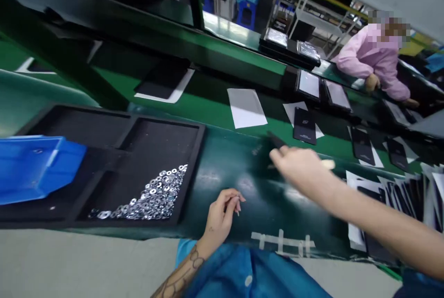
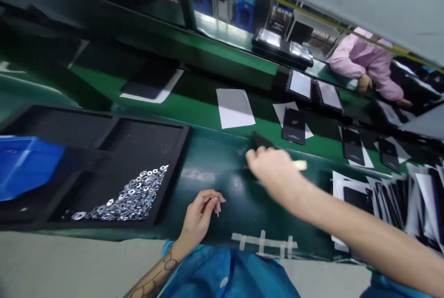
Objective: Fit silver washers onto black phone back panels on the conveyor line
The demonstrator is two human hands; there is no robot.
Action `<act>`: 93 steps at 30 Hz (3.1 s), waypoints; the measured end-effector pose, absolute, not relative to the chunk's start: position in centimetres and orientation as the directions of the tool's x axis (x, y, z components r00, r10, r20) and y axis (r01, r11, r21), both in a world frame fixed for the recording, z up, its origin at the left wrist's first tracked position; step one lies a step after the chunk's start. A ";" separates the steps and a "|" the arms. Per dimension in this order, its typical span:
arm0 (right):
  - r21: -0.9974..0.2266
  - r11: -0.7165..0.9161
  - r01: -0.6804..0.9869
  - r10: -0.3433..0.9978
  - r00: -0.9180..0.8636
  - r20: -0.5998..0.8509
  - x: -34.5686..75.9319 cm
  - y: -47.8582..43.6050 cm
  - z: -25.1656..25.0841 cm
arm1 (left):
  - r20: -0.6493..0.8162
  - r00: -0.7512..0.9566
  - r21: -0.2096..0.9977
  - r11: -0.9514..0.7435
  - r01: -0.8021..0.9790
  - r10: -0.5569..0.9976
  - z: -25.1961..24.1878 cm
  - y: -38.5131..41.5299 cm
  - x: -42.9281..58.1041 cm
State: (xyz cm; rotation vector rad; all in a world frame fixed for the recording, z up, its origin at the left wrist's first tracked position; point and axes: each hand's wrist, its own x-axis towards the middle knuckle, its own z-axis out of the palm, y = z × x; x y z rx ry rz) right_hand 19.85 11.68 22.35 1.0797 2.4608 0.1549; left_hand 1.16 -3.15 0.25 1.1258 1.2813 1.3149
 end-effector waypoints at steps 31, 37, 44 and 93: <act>-0.934 0.235 -0.270 0.937 -0.193 0.292 26.8 7.5 3.4 | -0.566 0.193 0.373 0.040 0.927 0.801 8.1 17.9 -2.8; -0.947 0.256 -0.191 0.940 -0.180 0.291 26.6 7.3 3.7 | -0.567 0.521 0.273 -0.451 0.850 0.638 9.2 20.6 -0.8; -0.952 0.261 -0.159 0.946 -0.153 0.285 26.7 7.5 4.0 | -0.403 0.602 0.578 -0.318 0.751 0.690 7.7 16.5 -3.8; -0.385 0.504 0.773 0.864 -0.459 0.209 22.6 5.2 2.6 | -0.293 0.557 0.712 -0.211 0.670 0.777 7.9 13.6 -6.3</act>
